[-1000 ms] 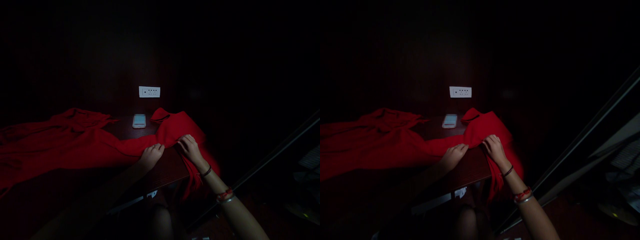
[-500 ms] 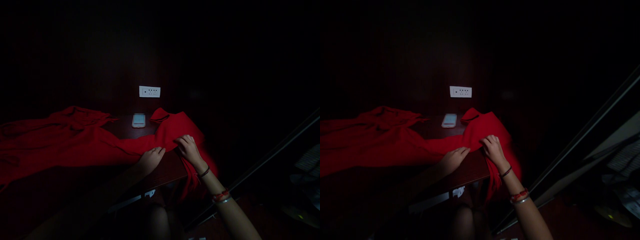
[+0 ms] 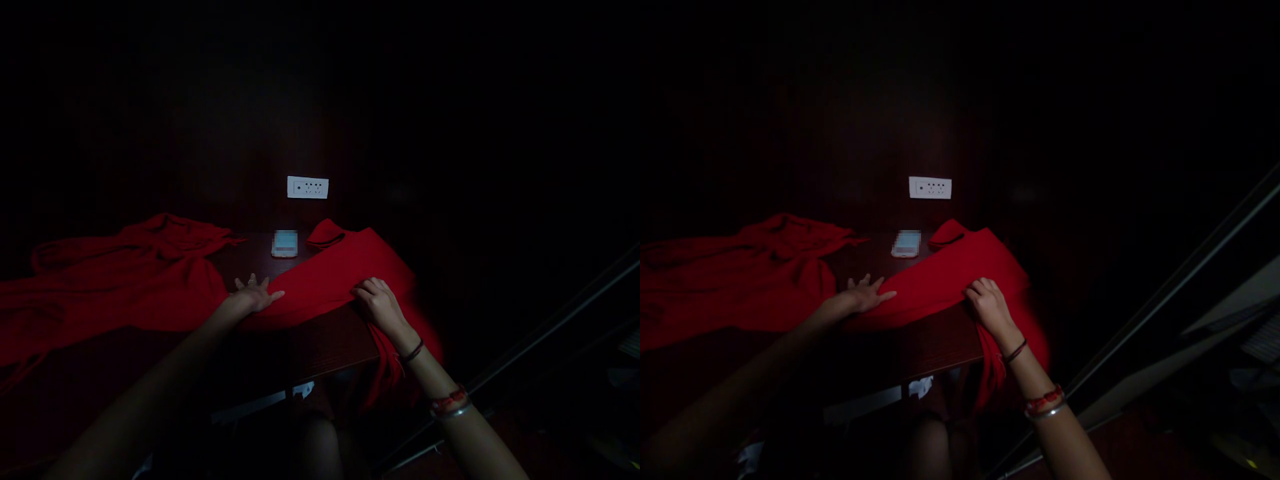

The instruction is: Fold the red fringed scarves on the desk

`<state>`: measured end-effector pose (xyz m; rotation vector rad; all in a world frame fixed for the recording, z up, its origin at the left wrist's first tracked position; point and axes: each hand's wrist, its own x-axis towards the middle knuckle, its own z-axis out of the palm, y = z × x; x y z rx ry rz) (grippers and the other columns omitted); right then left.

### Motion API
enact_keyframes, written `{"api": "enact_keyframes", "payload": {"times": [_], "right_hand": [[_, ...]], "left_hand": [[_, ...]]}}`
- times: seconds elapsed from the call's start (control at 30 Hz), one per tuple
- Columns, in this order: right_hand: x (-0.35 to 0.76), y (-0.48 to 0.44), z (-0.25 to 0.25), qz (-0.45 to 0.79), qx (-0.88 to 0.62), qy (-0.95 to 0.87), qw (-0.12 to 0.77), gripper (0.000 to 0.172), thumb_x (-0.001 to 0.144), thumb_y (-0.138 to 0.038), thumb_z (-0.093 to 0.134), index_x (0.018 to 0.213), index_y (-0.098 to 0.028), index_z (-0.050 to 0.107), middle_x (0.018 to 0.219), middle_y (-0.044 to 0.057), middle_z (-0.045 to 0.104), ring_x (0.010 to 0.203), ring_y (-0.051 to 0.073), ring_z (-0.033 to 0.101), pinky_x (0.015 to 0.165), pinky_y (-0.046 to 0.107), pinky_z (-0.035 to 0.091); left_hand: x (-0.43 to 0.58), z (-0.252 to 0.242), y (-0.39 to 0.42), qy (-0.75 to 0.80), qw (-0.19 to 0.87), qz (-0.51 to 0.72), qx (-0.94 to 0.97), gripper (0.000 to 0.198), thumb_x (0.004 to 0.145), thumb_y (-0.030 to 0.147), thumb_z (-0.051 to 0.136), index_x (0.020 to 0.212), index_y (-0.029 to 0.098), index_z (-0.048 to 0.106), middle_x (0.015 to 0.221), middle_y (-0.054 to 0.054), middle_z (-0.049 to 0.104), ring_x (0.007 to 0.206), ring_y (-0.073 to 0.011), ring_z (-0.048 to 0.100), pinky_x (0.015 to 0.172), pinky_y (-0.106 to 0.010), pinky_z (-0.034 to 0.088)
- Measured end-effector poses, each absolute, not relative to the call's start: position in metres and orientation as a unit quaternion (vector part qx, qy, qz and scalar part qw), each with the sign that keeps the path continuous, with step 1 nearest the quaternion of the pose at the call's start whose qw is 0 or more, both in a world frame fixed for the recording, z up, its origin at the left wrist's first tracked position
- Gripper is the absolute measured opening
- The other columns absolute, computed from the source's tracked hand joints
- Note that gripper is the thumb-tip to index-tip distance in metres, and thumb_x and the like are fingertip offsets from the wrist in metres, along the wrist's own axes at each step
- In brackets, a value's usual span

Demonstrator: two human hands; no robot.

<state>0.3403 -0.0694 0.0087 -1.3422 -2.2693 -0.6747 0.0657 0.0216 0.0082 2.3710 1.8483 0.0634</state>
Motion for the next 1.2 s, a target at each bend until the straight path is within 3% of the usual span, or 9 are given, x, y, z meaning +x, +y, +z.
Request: {"api": "enact_keyframes", "payload": {"times": [0.13,0.27,0.4,0.5,0.63,0.8,1.03,1.2], "right_hand": [[0.34,-0.069,0.008,-0.25,-0.489,-0.811,0.202,0.018,0.08,-0.02,0.044,0.088,-0.018,0.059,0.08,0.007,0.056,0.076,0.018,0.042,0.067,0.03,0.032],[0.339,-0.07,0.009,-0.242,-0.47,-0.826,0.195,0.02,0.081,-0.02,0.042,0.094,-0.018,0.057,0.085,0.007,0.055,0.082,0.018,0.042,0.074,0.032,0.031],[0.334,-0.073,0.014,-0.237,-0.428,-0.857,0.159,0.022,0.081,-0.018,0.041,0.098,-0.019,0.056,0.091,0.007,0.055,0.089,0.018,0.041,0.084,0.035,0.028],[0.328,-0.074,0.019,-0.239,-0.39,-0.88,0.125,0.021,0.081,-0.019,0.042,0.097,-0.02,0.056,0.095,0.006,0.055,0.093,0.018,0.041,0.089,0.036,0.024],[0.321,-0.073,0.018,-0.239,-0.373,-0.892,0.093,0.018,0.082,-0.02,0.041,0.087,-0.019,0.059,0.085,0.005,0.056,0.086,0.017,0.043,0.086,0.035,0.027],[0.319,-0.072,0.01,-0.226,-0.392,-0.886,0.103,0.019,0.082,-0.02,0.04,0.082,-0.017,0.059,0.077,0.006,0.056,0.079,0.016,0.043,0.076,0.031,0.032],[0.321,-0.073,0.007,-0.195,-0.409,-0.883,0.12,0.02,0.083,-0.021,0.04,0.082,-0.017,0.06,0.076,0.005,0.055,0.076,0.015,0.044,0.071,0.028,0.033],[0.321,-0.074,0.008,-0.174,-0.418,-0.885,0.111,0.02,0.082,-0.02,0.041,0.083,-0.016,0.06,0.078,0.006,0.056,0.076,0.015,0.045,0.072,0.028,0.034]], "left_hand": [[0.072,0.022,0.019,0.552,0.08,0.107,0.823,0.039,0.081,0.034,0.028,0.104,0.014,0.053,0.104,-0.012,0.057,0.096,-0.0212,0.052,0.082,-0.033,0.037],[0.068,0.026,0.027,0.549,0.152,0.139,0.81,0.034,0.073,0.025,0.044,0.105,0.015,0.052,0.09,-0.005,0.061,0.08,-0.0147,0.056,0.069,-0.022,0.042],[0.061,0.02,0.035,0.529,0.182,0.173,0.811,0.038,0.069,0.031,0.052,0.103,0.014,0.053,0.086,-0.003,0.059,0.077,-0.0142,0.055,0.068,-0.023,0.042],[0.065,0.019,0.03,0.481,0.096,0.222,0.843,0.04,0.072,0.032,0.049,0.106,0.011,0.051,0.096,-0.007,0.055,0.089,-0.0169,0.05,0.08,-0.028,0.039],[0.081,0.025,0.006,0.366,0.001,0.237,0.9,0.033,0.076,0.03,0.047,0.104,0.014,0.052,0.107,-0.009,0.047,0.1,-0.0174,0.043,0.088,-0.029,0.033],[0.1,0.025,-0.024,0.197,-0.004,0.097,0.976,0.022,0.079,0.033,0.044,0.094,0.021,0.055,0.096,-0.002,0.053,0.088,-0.0138,0.05,0.077,-0.023,0.037],[0.105,0.021,-0.031,0.182,-0.086,0.047,0.978,0.019,0.081,0.021,0.038,0.089,0.021,0.055,0.088,-0.002,0.054,0.08,-0.0139,0.052,0.066,-0.022,0.039],[0.105,0.025,-0.034,0.176,-0.078,0.047,0.98,0.018,0.08,0.019,0.039,0.086,0.02,0.056,0.087,-0.003,0.055,0.078,-0.0146,0.052,0.065,-0.023,0.039]]}}
